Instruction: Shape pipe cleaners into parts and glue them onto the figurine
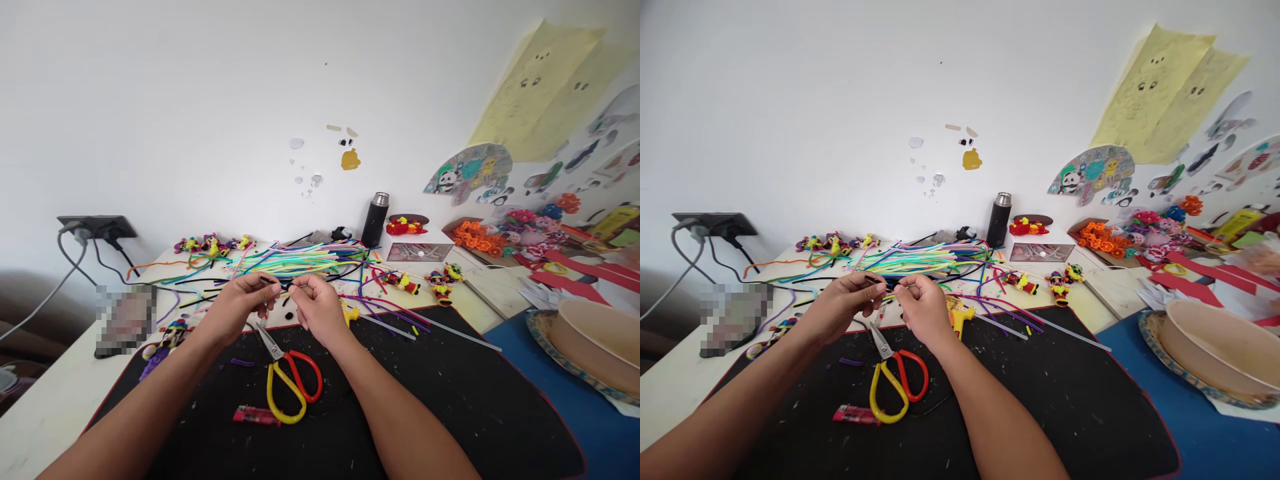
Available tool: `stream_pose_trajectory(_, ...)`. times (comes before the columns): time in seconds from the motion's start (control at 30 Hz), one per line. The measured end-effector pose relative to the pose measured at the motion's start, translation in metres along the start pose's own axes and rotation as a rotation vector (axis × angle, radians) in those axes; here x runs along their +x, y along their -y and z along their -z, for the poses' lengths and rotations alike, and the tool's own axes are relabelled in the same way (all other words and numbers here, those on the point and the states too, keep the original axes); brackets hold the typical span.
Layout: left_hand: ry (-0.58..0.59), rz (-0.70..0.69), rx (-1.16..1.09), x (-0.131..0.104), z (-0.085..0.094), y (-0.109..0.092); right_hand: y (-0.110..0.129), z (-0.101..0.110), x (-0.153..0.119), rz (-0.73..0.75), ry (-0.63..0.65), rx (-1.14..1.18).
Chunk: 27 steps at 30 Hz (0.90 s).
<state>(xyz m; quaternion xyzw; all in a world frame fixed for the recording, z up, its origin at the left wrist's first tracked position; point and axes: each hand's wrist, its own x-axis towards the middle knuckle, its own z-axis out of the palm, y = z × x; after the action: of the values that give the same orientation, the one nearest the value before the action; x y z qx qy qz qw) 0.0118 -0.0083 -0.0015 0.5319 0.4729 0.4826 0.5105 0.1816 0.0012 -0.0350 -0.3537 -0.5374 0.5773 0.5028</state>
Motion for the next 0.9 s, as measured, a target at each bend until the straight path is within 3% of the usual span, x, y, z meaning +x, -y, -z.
stream_pose_trajectory(0.23,0.032,-0.16,0.408,0.0,0.006,-0.015,0.0,0.0,-0.003,0.075,0.048,-0.348)
stream_pose_trajectory(0.57,-0.01,0.033,-0.06,0.002,0.001,-0.003,-0.004,-0.001,-0.001,0.004,0.085,-0.008)
stream_pose_trajectory(0.9,0.013,0.086,-0.089,-0.001,-0.002,0.002,0.002,-0.001,0.0,-0.015,-0.002,0.054)
